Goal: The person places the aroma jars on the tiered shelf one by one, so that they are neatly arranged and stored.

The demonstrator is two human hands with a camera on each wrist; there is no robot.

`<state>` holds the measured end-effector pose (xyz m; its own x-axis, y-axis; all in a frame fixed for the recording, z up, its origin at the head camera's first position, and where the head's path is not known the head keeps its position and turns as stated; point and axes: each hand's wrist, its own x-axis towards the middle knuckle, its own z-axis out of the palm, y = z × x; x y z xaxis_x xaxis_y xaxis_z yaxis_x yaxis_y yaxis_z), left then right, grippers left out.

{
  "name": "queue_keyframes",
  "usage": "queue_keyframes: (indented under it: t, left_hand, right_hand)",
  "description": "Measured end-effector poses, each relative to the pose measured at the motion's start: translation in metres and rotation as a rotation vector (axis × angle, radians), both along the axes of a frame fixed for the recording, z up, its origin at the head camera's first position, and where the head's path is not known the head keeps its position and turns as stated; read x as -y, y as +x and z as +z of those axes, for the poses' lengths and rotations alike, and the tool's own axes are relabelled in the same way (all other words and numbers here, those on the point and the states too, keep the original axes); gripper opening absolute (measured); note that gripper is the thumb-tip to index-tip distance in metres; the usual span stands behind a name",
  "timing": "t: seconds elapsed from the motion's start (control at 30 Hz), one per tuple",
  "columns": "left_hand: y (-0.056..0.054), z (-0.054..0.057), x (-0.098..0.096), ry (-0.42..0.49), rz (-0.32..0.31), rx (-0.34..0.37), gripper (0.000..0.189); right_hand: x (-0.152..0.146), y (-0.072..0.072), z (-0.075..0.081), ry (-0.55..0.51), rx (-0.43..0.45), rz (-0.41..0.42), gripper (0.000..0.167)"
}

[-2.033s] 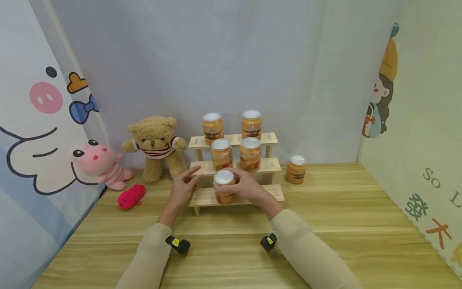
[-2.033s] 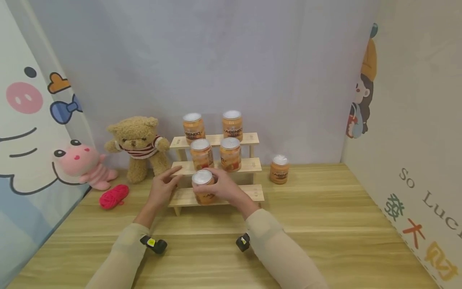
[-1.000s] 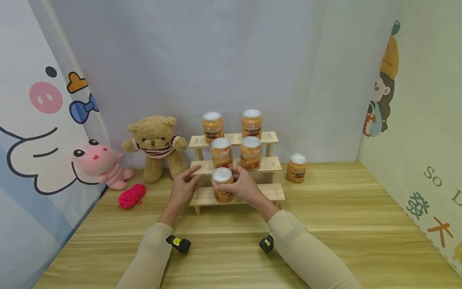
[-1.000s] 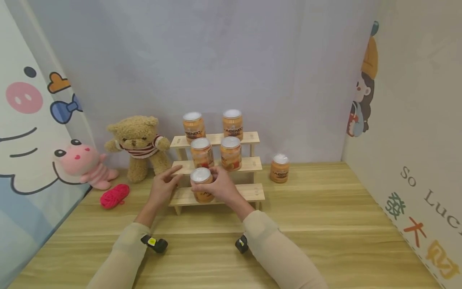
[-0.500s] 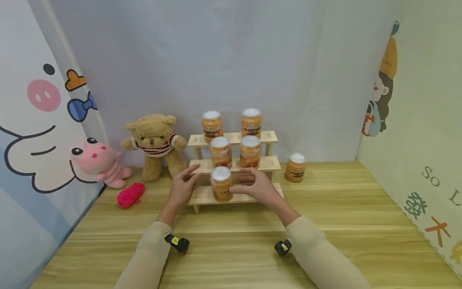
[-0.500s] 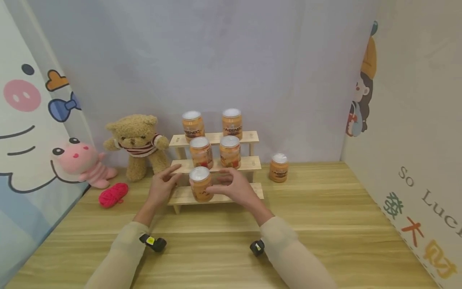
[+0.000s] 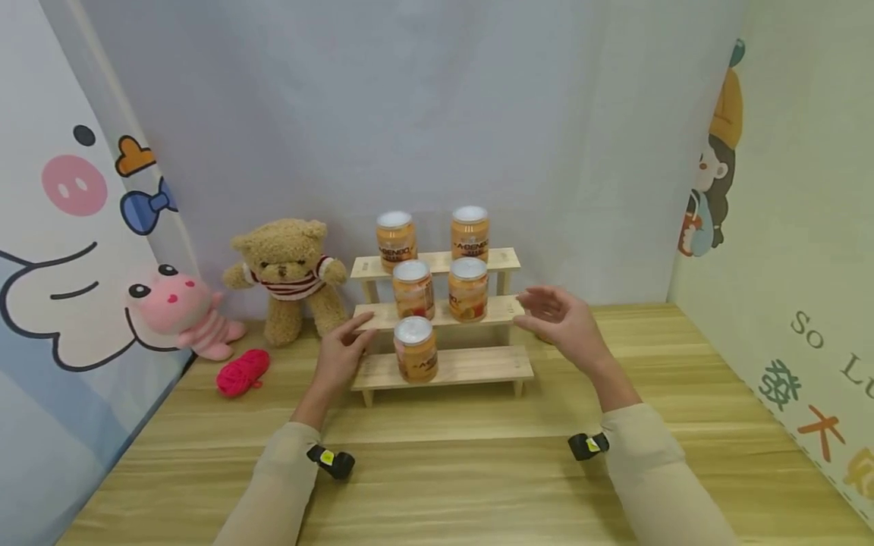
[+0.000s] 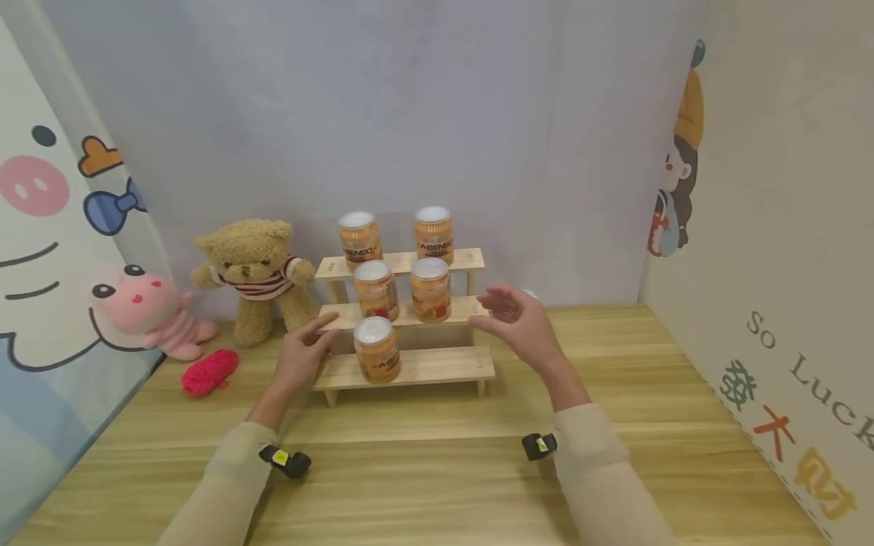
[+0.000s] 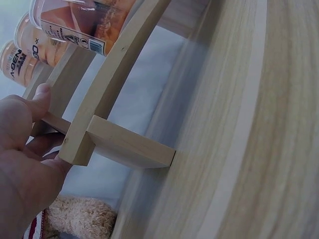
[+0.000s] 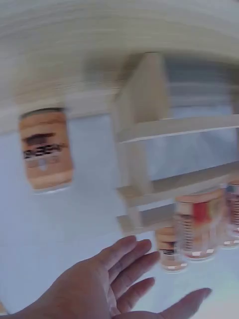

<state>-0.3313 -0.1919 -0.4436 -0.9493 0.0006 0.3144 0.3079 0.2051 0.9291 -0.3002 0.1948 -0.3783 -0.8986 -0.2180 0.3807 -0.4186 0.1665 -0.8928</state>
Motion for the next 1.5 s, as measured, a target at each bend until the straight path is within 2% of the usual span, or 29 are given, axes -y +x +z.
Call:
queue_keyframes:
  t: [0.1, 0.37, 0.5, 0.63, 0.77, 0.9, 0.97, 1.03, 1.07, 1.17, 1.23, 1.33, 1.5]
  left_hand:
    - [0.001, 0.000, 0.001, 0.000, 0.007, -0.002, 0.042]
    - [0.000, 0.000, 0.001, -0.013, 0.025, -0.019, 0.040]
    - [-0.001, -0.002, 0.002, -0.005, 0.019, -0.018, 0.040]
    - [0.000, -0.003, 0.002, 0.000, 0.027, -0.013, 0.040]
    - [0.000, -0.002, 0.001, 0.000, 0.032, -0.017, 0.040]
    - [0.000, -0.001, 0.000, -0.002, 0.030, -0.023, 0.040]
    - [-0.001, -0.001, 0.000, 0.005, 0.019, -0.028, 0.041]
    - [0.002, 0.004, -0.001, 0.003, 0.013, -0.020, 0.041]
    - [0.005, 0.008, -0.003, -0.002, 0.008, -0.022, 0.040]
    - [0.005, 0.010, -0.004, 0.003, 0.007, -0.026, 0.040]
    - [0.004, 0.009, -0.004, 0.007, 0.016, -0.039, 0.039]
    - [-0.002, -0.001, -0.001, 0.018, 0.024, -0.054, 0.039]
    - [-0.002, -0.004, 0.000, 0.011, 0.026, -0.056, 0.039]
  right_hand:
    - [-0.019, -0.006, -0.006, 0.013, 0.015, -0.097, 0.061]
    - [-0.041, -0.021, -0.026, -0.003, 0.066, -0.234, 0.067]
    - [-0.045, -0.036, -0.032, -0.028, 0.052, -0.333, 0.071]
    - [-0.048, -0.052, -0.038, -0.047, 0.091, -0.404, 0.079]
    - [-0.051, -0.065, -0.041, -0.008, 0.187, -0.374, 0.087]
    - [-0.051, -0.075, -0.045, 0.026, 0.274, -0.275, 0.090]
    - [-0.050, -0.078, -0.047, 0.035, 0.298, -0.245, 0.087]
    - [-0.049, -0.080, -0.049, 0.037, 0.319, -0.228, 0.083]
    - [-0.049, -0.081, -0.050, 0.047, 0.327, -0.229, 0.079]
    - [-0.049, -0.083, -0.054, 0.036, 0.368, -0.242, 0.075]
    - [-0.050, -0.085, -0.057, 0.011, 0.390, -0.244, 0.077]
    - [-0.051, -0.089, -0.061, -0.048, 0.398, -0.233, 0.081]
    - [-0.050, -0.088, -0.063, -0.073, 0.377, -0.227, 0.084]
